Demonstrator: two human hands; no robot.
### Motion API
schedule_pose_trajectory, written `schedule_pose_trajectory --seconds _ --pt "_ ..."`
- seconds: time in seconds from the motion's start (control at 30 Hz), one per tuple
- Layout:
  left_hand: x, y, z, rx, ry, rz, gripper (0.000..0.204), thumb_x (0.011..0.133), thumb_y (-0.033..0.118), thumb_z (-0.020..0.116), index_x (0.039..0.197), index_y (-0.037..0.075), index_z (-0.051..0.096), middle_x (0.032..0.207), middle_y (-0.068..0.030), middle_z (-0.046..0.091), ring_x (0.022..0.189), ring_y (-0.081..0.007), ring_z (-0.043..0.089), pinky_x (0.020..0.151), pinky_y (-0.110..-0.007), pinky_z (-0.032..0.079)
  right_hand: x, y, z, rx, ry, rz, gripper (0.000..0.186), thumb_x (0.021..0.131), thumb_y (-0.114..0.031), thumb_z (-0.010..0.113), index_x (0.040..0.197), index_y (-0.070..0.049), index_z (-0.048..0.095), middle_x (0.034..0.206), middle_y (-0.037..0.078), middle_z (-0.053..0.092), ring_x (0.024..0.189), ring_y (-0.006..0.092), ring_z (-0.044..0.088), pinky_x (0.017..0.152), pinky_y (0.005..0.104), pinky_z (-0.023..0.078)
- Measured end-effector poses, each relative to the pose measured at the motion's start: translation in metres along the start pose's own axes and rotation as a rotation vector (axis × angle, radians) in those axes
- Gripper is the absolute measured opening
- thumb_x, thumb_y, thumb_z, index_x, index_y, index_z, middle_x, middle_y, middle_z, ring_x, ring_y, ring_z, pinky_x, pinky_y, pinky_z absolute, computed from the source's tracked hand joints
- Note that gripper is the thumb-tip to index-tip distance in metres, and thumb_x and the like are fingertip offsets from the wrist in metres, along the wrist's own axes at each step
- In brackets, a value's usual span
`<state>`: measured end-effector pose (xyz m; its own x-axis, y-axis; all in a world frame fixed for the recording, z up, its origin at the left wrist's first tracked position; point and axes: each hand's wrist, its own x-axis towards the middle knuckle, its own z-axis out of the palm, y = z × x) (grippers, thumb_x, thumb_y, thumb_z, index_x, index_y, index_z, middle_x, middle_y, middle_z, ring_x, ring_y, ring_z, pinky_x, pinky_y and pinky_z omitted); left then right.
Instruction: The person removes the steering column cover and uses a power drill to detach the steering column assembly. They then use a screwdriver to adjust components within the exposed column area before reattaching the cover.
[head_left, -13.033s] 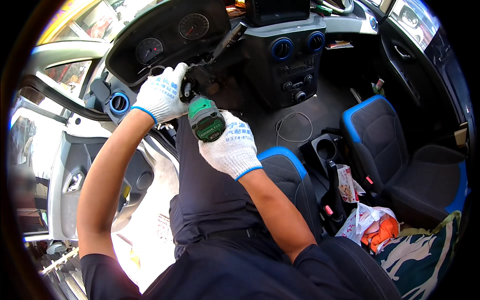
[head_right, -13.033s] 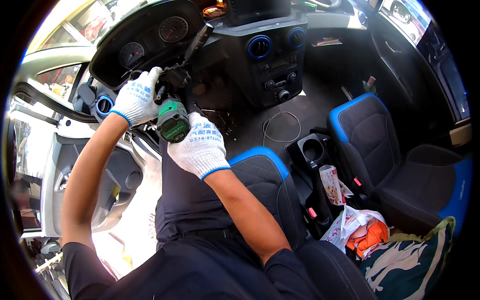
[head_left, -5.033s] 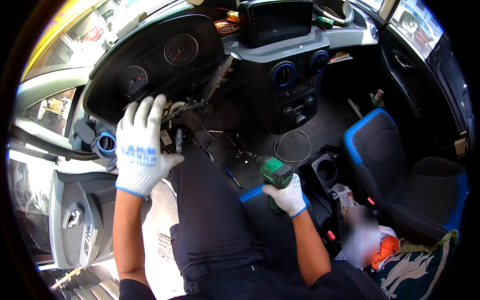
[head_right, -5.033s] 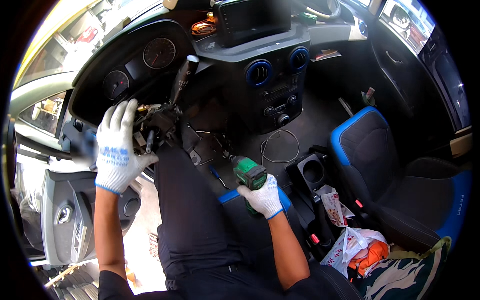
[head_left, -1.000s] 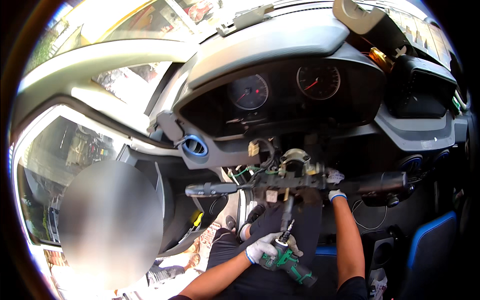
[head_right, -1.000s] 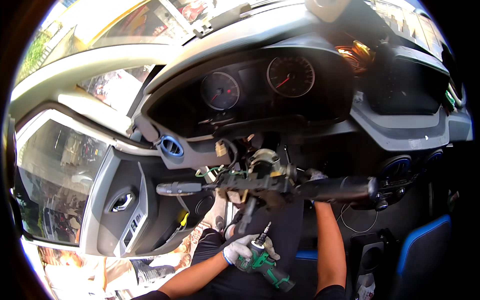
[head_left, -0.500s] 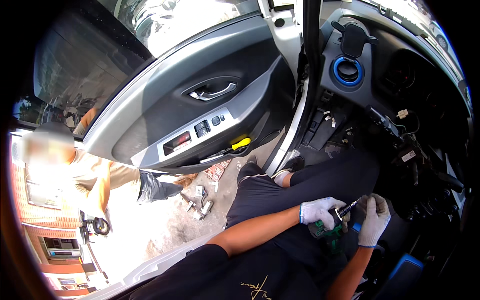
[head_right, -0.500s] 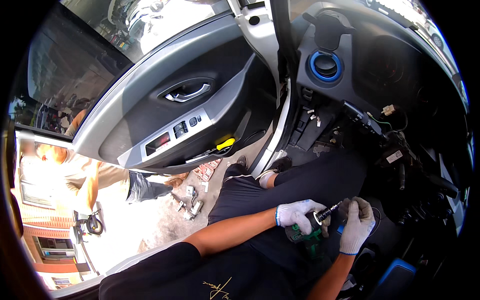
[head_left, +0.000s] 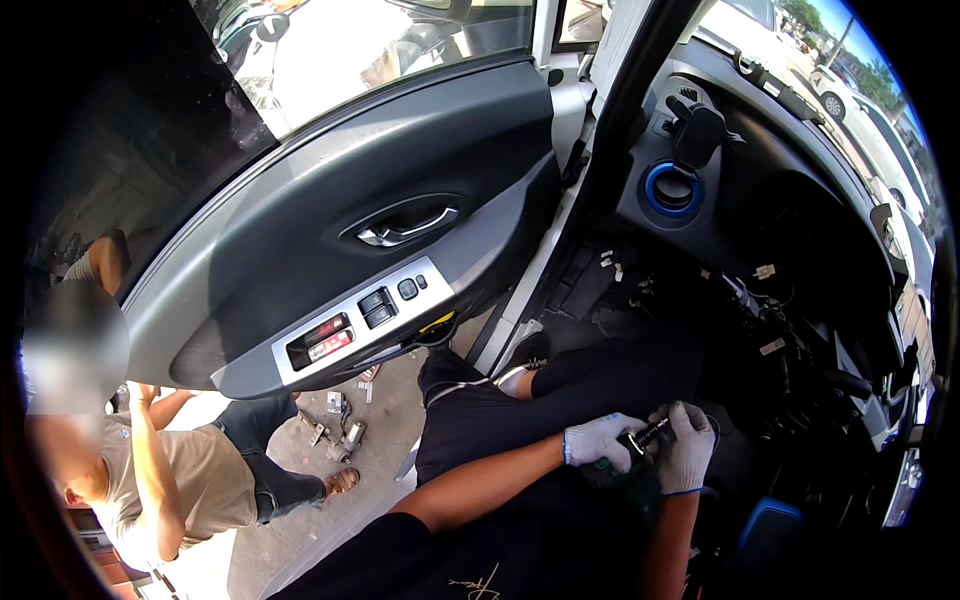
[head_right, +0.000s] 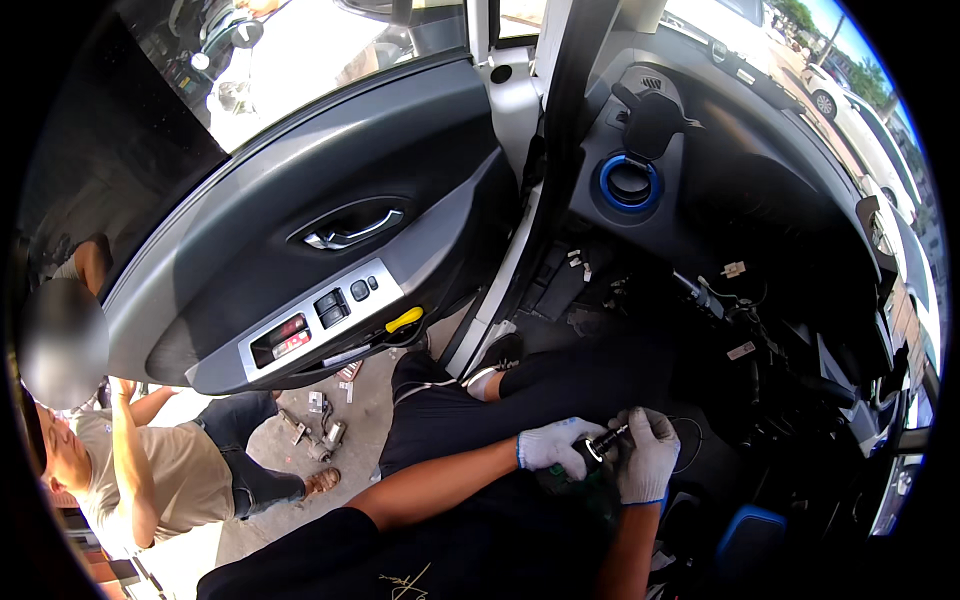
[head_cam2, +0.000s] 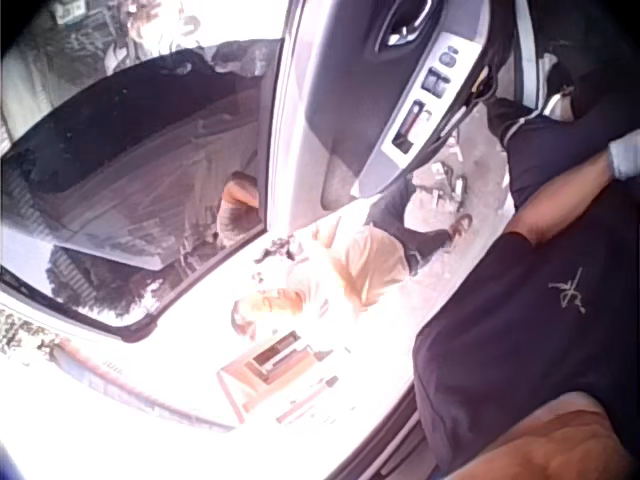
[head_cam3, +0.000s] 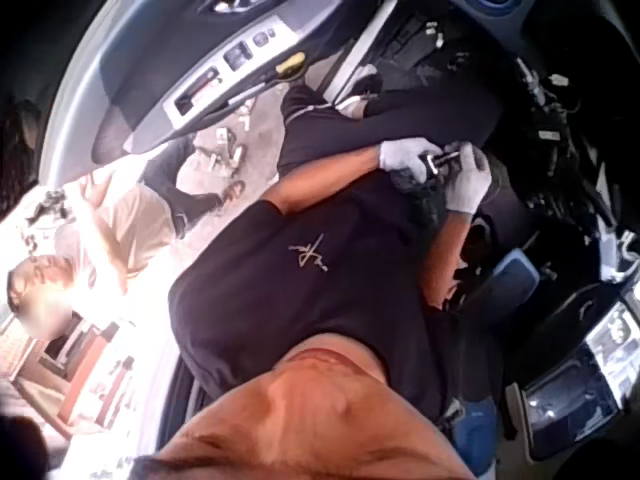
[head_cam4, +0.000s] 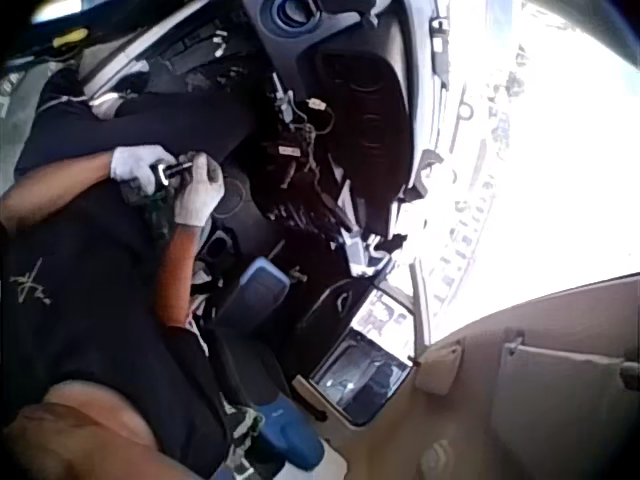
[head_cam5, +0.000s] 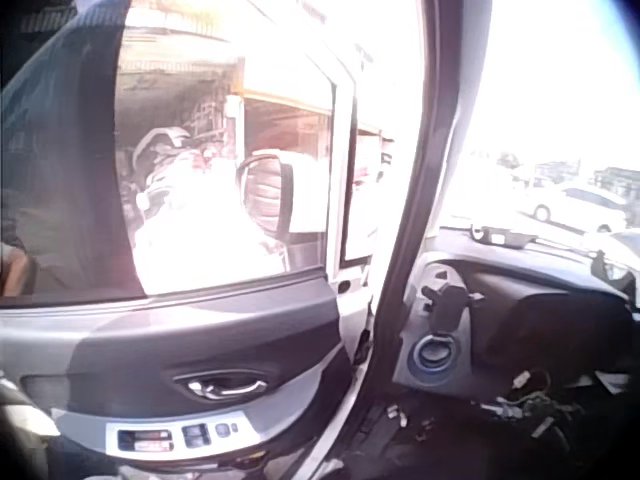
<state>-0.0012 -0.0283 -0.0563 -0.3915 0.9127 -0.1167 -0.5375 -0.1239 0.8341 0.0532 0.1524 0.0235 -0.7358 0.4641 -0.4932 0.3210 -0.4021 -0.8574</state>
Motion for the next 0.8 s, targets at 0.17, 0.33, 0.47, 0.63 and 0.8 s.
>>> schedule_pose_trajectory --seconds 0.17,0.33,0.47,0.63,0.8 --pt "0.008 -0.014 -0.004 -0.005 -0.037 -0.001 0.059 0.071 0.008 0.083 0.128 0.000 0.073 0.107 -0.0040 0.076 0.101 -0.0149 0.070 0.090 -0.031 0.058 -0.002 -0.009 0.000 0.145 -0.020 0.082 0.017 0.111 -0.008 0.069 0.119 0.006 0.064 0.103 0.022 0.077 0.070 0.0255 0.073 0.054 0.0357 0.060" --pt "0.010 0.005 0.003 0.039 -0.056 0.012 0.058 0.069 0.006 0.079 0.126 -0.001 0.073 0.115 -0.0072 0.079 0.108 -0.0199 0.073 0.104 -0.034 0.057 0.001 -0.017 -0.009 0.117 -0.022 0.126 0.015 0.109 -0.006 0.071 0.115 0.007 0.072 0.110 0.022 0.079 0.083 0.0251 0.077 0.062 0.0358 0.065" --pt "0.010 0.021 0.009 0.041 -0.099 -0.003 0.060 0.068 0.009 0.078 0.126 -0.004 0.069 0.122 -0.0165 0.082 0.118 -0.0252 0.075 0.109 -0.037 0.057 -0.006 -0.028 -0.012 0.086 -0.071 0.137 0.022 0.109 -0.009 0.073 0.122 0.009 0.072 0.112 0.021 0.079 0.088 0.0252 0.078 0.068 0.0349 0.065" --pt "0.007 0.034 0.021 0.208 -0.033 -0.053 0.056 0.071 0.012 0.076 0.124 -0.004 0.069 0.121 -0.0168 0.083 0.118 -0.0234 0.075 0.109 -0.035 0.056 -0.013 -0.024 -0.015 0.140 -0.077 0.112 0.019 0.109 -0.013 0.075 0.112 0.006 0.073 0.099 0.018 0.078 0.068 0.0218 0.073 0.049 0.0338 0.054" --pt "0.009 0.015 0.016 0.186 -0.039 -0.051 0.056 0.070 0.009 0.079 0.124 -0.004 0.071 0.120 -0.0161 0.082 0.117 -0.0199 0.074 0.106 -0.034 0.057 -0.016 -0.024 -0.021 0.170 -0.112 0.112 0.017 0.109 -0.012 0.075 0.109 0.005 0.073 0.094 0.017 0.076 0.058 0.0208 0.068 0.041 0.0339 0.047"
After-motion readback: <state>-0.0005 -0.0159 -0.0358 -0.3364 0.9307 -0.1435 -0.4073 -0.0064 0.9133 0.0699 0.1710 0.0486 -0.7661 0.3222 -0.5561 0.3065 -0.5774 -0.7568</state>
